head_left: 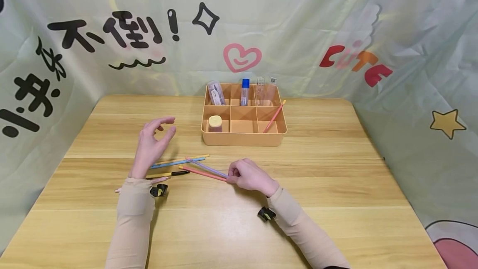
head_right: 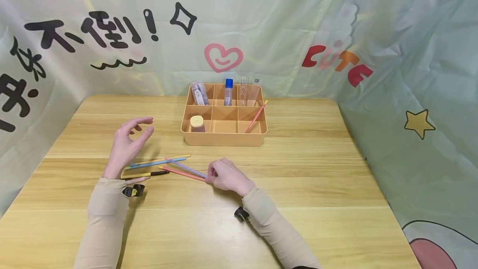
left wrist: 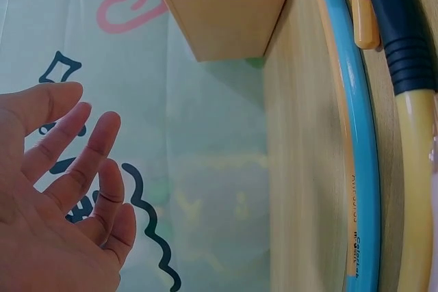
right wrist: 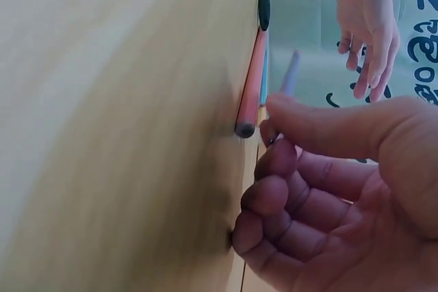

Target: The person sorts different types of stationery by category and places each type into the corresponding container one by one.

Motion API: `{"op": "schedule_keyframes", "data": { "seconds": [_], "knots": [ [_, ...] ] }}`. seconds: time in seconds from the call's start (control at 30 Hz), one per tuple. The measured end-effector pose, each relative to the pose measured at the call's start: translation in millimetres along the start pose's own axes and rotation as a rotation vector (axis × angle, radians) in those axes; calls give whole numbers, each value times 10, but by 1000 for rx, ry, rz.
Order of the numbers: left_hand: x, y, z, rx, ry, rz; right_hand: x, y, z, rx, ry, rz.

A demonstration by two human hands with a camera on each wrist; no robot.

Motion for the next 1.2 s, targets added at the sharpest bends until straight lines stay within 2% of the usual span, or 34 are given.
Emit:
{"op": "schedule_keyframes", "data": {
  "seconds": [0.13,0.33,0.53,0.97,1.2],
  "knots": [
    [-1,4,0,2,-1,0,-9,-28,16,5,-20,-30],
    [-3,4,0,0,-2,4,-4,-101,30,8,-102,-31],
    [1,3,-2,0,-7,5,-44,-231,69,13,-146,-134],
    [12,11,-4,9,-13,5,-99,-456,151,-135,-171,-199],
    [13,12,-5,8,-11,5,-111,-560,202,-258,-191,-242]
  ]
}}
Point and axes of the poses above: each hand's wrist, its own z-axis away from the middle knuckle, its own y-axis out of the palm, x = y × z, the point moved 5 cm from there along -z, towards the middle knuckle, and after that the axes turned 6 degrees about x, right-handed, at the moved point
